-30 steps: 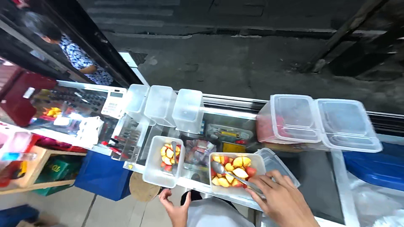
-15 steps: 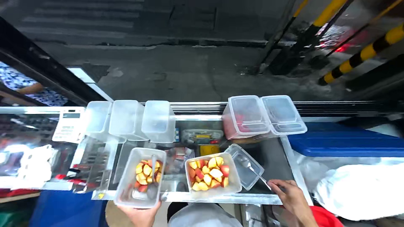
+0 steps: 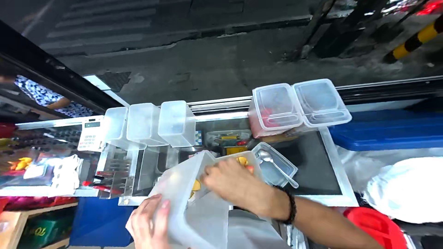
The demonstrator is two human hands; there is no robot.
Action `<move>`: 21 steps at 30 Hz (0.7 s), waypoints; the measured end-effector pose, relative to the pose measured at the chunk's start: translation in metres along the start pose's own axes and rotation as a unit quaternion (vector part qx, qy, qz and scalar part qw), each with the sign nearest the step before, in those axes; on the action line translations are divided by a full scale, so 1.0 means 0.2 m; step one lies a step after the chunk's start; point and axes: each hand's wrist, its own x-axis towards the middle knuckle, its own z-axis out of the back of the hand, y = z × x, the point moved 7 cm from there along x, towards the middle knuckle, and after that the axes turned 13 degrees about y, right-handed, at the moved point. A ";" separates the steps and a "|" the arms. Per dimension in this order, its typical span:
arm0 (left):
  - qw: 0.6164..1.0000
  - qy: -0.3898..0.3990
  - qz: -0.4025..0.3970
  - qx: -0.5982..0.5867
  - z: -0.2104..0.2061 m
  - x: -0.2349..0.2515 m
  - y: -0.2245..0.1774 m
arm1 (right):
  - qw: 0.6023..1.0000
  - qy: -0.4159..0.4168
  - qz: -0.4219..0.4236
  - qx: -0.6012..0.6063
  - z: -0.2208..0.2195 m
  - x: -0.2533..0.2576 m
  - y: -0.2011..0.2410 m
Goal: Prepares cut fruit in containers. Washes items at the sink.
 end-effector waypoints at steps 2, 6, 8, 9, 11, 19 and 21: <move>0.996 0.036 -0.012 0.078 0.02 0.09 -0.11 | 1.000 -0.006 0.019 -0.002 0.03 -0.08 -0.15; 0.989 0.053 -0.017 0.138 0.02 0.21 -0.24 | 0.991 -0.045 0.085 0.098 -0.14 -0.12 -0.22; 0.986 0.064 -0.010 0.154 0.04 0.22 -0.25 | 0.990 -0.031 0.056 0.125 -0.22 -0.09 -0.24; 0.986 0.067 0.000 0.155 0.04 0.20 -0.24 | 0.990 -0.011 0.041 0.134 -0.25 -0.08 -0.25; 0.988 0.066 0.021 0.138 0.04 0.15 -0.19 | 0.989 -0.013 0.028 0.144 -0.27 -0.08 -0.28; 0.998 -0.005 0.048 0.041 -0.03 -0.08 -0.04 | 0.989 0.073 0.015 0.129 -0.24 -0.07 -0.13; 0.998 -0.033 0.054 -0.004 -0.06 -0.13 0.01 | 0.990 0.087 0.014 0.112 -0.24 -0.04 -0.09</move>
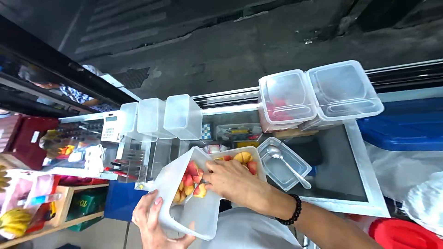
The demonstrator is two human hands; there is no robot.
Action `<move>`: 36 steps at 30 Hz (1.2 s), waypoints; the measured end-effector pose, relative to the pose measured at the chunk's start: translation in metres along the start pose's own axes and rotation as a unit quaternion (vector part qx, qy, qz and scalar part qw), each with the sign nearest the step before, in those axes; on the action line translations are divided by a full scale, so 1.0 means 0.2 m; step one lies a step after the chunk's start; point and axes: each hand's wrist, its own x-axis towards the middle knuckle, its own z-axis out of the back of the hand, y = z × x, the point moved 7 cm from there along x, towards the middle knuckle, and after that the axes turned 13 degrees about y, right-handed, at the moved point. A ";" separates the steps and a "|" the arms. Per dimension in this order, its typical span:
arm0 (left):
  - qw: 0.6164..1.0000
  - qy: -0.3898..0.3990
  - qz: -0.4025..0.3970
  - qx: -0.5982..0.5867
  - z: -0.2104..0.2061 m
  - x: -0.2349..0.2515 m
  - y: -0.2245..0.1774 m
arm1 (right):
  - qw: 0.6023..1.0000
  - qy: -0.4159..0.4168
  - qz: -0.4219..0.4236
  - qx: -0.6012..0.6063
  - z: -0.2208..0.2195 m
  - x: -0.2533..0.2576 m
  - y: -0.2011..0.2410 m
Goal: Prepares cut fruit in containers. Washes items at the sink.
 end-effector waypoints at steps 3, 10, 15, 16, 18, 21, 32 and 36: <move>0.991 -0.061 -0.005 -0.119 -0.09 -0.07 0.12 | 0.996 0.066 -0.046 -0.042 0.04 0.04 0.08; 0.968 -0.126 0.029 -0.217 -0.18 -0.19 0.24 | 0.991 0.087 0.018 -0.098 0.25 0.09 0.26; 0.999 -0.040 0.006 -0.002 -0.02 -0.09 0.01 | 0.980 -0.150 0.079 0.100 0.47 -0.23 -0.01; 0.998 -0.026 -0.005 0.050 0.02 -0.04 -0.08 | 0.962 -0.182 0.074 0.188 0.45 -0.27 -0.09; 0.992 0.004 -0.026 0.126 0.04 0.07 -0.26 | 0.906 -0.254 0.090 0.326 0.31 -0.30 -0.20; 0.977 0.077 -0.042 0.193 0.05 0.18 -0.46 | 0.845 -0.406 0.194 0.290 0.09 -0.37 -0.31; 0.957 0.159 -0.039 0.239 0.07 0.29 -0.52 | 0.853 -0.418 0.303 0.082 -0.04 -0.39 -0.41; 0.962 0.144 -0.006 0.232 0.11 0.22 -0.41 | 0.873 -0.409 0.256 0.074 -0.02 -0.54 -0.55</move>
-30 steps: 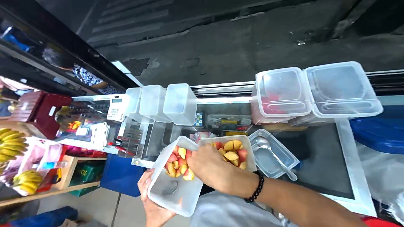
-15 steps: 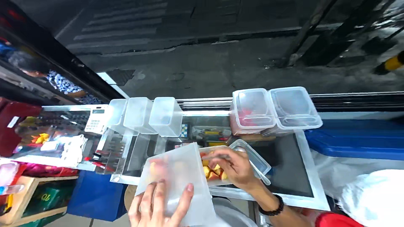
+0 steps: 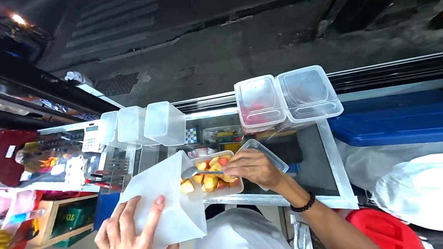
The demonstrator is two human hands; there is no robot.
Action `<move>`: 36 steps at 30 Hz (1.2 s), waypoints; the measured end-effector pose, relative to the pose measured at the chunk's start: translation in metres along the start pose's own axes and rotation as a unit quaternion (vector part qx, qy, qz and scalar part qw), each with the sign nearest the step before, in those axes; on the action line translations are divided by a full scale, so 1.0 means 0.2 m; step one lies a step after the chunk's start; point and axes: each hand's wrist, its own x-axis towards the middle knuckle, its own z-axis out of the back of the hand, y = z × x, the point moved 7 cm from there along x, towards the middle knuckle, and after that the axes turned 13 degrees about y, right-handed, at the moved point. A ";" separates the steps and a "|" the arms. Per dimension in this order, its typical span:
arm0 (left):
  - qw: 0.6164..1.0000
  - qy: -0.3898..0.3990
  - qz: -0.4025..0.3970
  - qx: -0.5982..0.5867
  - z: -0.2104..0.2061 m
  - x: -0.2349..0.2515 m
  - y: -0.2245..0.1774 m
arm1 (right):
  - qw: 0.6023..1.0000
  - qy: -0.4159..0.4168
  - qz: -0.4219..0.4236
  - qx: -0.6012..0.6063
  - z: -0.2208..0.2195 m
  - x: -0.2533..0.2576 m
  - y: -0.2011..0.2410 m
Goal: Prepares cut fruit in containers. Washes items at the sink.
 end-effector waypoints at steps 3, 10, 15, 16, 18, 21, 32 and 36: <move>1.000 -0.015 0.000 -0.016 -0.05 -0.06 0.08 | 1.000 -0.022 -0.020 0.000 0.06 -0.08 -0.03; 0.987 -0.123 -0.061 -0.084 -0.18 -0.09 0.14 | 0.995 0.031 0.067 -0.071 -0.11 0.28 0.19; 0.986 -0.117 -0.073 -0.094 -0.20 -0.05 0.21 | 0.976 0.139 0.133 -0.099 -0.21 0.35 0.16; 0.987 -0.114 -0.068 -0.094 -0.20 -0.06 0.23 | 0.974 0.153 0.129 -0.108 -0.16 0.33 0.17; 0.988 -0.111 -0.059 -0.088 -0.20 -0.07 0.27 | 0.970 0.169 0.115 -0.133 -0.03 0.30 0.20; 0.988 -0.118 -0.049 -0.087 -0.23 -0.09 0.33 | 0.963 0.186 0.078 -0.178 0.12 0.21 0.23; 0.961 -0.178 -0.077 -0.195 -0.41 -0.03 0.47 | 0.969 0.155 0.097 -0.165 -0.34 0.44 0.18; 0.927 -0.205 -0.068 -0.307 -0.57 -0.03 0.62 | 0.978 0.146 0.019 -0.150 0.00 0.26 0.18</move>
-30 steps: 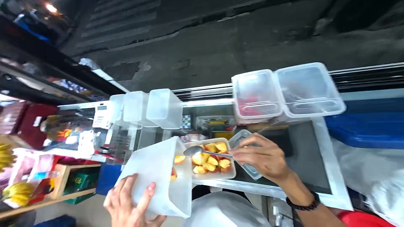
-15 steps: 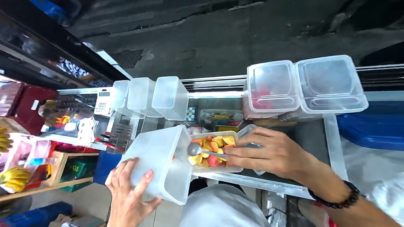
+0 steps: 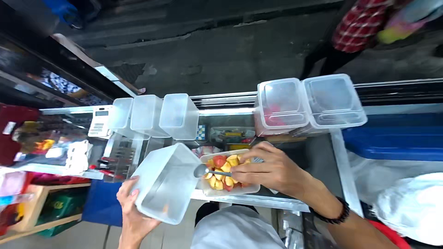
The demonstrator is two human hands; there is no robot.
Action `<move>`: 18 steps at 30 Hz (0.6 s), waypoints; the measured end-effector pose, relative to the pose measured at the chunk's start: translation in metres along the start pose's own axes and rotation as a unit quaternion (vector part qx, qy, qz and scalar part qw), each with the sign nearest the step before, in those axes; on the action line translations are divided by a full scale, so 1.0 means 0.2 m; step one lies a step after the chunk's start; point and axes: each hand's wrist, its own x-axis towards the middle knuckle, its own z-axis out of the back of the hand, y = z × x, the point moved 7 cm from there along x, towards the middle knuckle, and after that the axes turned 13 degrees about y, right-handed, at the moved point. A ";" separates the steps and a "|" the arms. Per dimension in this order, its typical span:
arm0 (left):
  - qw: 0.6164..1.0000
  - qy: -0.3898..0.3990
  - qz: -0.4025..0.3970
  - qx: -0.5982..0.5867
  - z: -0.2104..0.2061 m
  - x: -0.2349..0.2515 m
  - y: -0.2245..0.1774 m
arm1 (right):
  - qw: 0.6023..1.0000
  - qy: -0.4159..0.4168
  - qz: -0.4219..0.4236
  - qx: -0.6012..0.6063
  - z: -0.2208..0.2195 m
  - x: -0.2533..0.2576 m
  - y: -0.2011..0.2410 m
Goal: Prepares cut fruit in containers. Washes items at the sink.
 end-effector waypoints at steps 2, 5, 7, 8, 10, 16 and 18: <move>0.994 -0.070 0.048 -0.063 -0.09 -0.11 0.11 | 0.998 -0.019 -0.061 0.006 0.13 -0.15 -0.01; 0.964 -0.168 0.179 -0.102 -0.29 -0.27 0.22 | 0.981 -0.041 -0.190 -0.029 0.18 -0.33 0.00; 0.939 -0.213 0.224 -0.154 -0.44 -0.29 0.29 | 0.963 -0.072 -0.256 -0.041 0.07 -0.39 0.03; 0.928 -0.235 0.231 -0.175 -0.50 -0.28 0.32 | 0.957 -0.087 -0.274 -0.033 -0.02 -0.39 0.04; 0.912 -0.266 0.237 -0.201 -0.60 -0.24 0.36 | 0.954 -0.106 -0.279 -0.018 -0.16 -0.34 0.09; 0.872 -0.313 0.256 -0.277 -0.74 -0.15 0.41 | 0.934 -0.135 -0.325 -0.056 0.08 -0.48 0.21; 0.854 -0.310 0.282 -0.307 -0.69 -0.08 0.31 | 0.932 -0.135 -0.335 -0.032 0.05 -0.54 0.22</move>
